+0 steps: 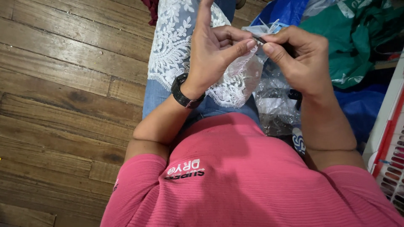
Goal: Trimming excess mesh fabric from lace appliques using small scissors
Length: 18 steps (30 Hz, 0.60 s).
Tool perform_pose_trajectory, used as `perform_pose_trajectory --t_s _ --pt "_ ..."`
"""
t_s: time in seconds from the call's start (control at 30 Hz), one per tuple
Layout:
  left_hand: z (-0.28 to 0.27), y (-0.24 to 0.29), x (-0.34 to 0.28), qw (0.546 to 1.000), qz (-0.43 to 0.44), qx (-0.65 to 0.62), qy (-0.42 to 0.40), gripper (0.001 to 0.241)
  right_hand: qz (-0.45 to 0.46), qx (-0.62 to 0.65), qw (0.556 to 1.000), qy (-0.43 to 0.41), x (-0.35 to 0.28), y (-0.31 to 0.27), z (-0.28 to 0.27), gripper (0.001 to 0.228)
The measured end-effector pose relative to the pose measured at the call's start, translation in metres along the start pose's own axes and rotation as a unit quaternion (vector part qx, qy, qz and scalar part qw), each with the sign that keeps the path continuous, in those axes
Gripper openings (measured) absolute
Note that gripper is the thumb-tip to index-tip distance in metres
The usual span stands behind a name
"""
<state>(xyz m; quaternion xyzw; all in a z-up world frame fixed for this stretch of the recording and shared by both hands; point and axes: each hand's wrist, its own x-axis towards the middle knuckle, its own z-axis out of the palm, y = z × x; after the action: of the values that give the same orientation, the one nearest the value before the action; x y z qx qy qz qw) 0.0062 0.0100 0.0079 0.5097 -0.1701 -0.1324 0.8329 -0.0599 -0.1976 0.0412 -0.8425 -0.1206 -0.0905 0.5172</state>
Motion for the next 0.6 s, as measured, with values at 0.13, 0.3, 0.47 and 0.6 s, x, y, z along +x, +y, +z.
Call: perform_pose_trajectory --t_s 0.13,0.3,0.47,0.6 --pt "0.0 -0.001 0.0 1.0 -0.002 0.012 -0.001 0.099 -0.004 0.003 1.0 -0.003 0.001 0.001 -0.001 0.013" --pt "-0.001 -0.004 0.001 0.999 -0.013 0.036 -0.01 0.114 0.001 0.012 1.0 -0.005 0.004 0.006 -0.003 0.014" --pt "0.002 -0.023 0.002 0.99 0.091 0.094 -0.046 0.086 0.027 0.108 0.991 0.075 0.006 0.014 0.002 0.013" --pt "0.006 -0.027 0.008 0.994 0.069 0.072 -0.045 0.038 0.0 0.136 0.985 0.104 0.007 0.028 0.003 0.011"
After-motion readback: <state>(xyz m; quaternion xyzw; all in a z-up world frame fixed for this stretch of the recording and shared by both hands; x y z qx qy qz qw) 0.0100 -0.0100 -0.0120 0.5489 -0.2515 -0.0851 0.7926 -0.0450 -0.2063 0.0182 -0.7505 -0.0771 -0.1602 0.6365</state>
